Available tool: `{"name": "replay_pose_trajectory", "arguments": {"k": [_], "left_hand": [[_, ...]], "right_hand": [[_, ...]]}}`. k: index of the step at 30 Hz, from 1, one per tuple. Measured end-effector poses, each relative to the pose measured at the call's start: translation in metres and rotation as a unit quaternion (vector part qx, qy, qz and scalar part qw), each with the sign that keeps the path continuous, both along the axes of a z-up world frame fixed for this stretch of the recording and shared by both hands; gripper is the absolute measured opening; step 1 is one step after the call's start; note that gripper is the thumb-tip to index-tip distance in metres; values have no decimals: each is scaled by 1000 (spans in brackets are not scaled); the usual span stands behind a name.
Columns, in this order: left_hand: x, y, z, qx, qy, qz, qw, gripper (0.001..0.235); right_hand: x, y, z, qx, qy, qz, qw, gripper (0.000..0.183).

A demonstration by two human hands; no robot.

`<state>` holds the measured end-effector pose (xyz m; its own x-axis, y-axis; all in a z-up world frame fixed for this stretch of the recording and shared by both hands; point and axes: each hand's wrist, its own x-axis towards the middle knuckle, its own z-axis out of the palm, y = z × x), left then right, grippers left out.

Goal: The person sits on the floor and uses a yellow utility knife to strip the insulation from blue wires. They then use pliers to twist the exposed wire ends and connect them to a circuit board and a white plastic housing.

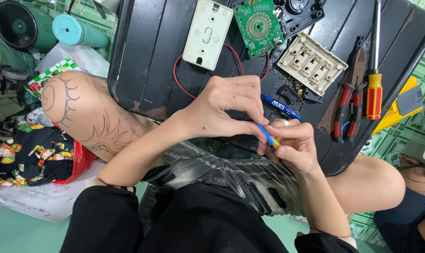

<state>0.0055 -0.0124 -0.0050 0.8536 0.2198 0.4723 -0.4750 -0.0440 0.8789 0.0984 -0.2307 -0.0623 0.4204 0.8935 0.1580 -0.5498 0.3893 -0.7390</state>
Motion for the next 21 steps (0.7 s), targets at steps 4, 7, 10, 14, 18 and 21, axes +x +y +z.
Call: {"name": "replay_pose_trajectory", "arguments": {"k": [4, 7, 10, 14, 18, 21], "left_hand": [[-1, 1, 3, -12, -1, -13, 1000, 12], [-3, 2, 5, -13, 4, -24, 1000, 13], [-3, 3, 4, -8, -1, -29, 1000, 12], [-4, 2, 3, -18, -6, -35, 999, 11], [-3, -1, 2, -23, -12, -31, 999, 11], [-5, -1, -1, -28, -9, -36, 999, 9]], "right_hand": [[5, 4, 5, 1, -23, 11, 1000, 44], [5, 5, 5, 10, -14, 30, 999, 42], [3, 3, 0, 22, 35, 50, 998, 41], [2, 2, -4, 36, 57, 53, 996, 37], [4, 3, -1, 35, 35, 39, 998, 36], [3, 2, -2, 29, 38, 36, 998, 35]]}}
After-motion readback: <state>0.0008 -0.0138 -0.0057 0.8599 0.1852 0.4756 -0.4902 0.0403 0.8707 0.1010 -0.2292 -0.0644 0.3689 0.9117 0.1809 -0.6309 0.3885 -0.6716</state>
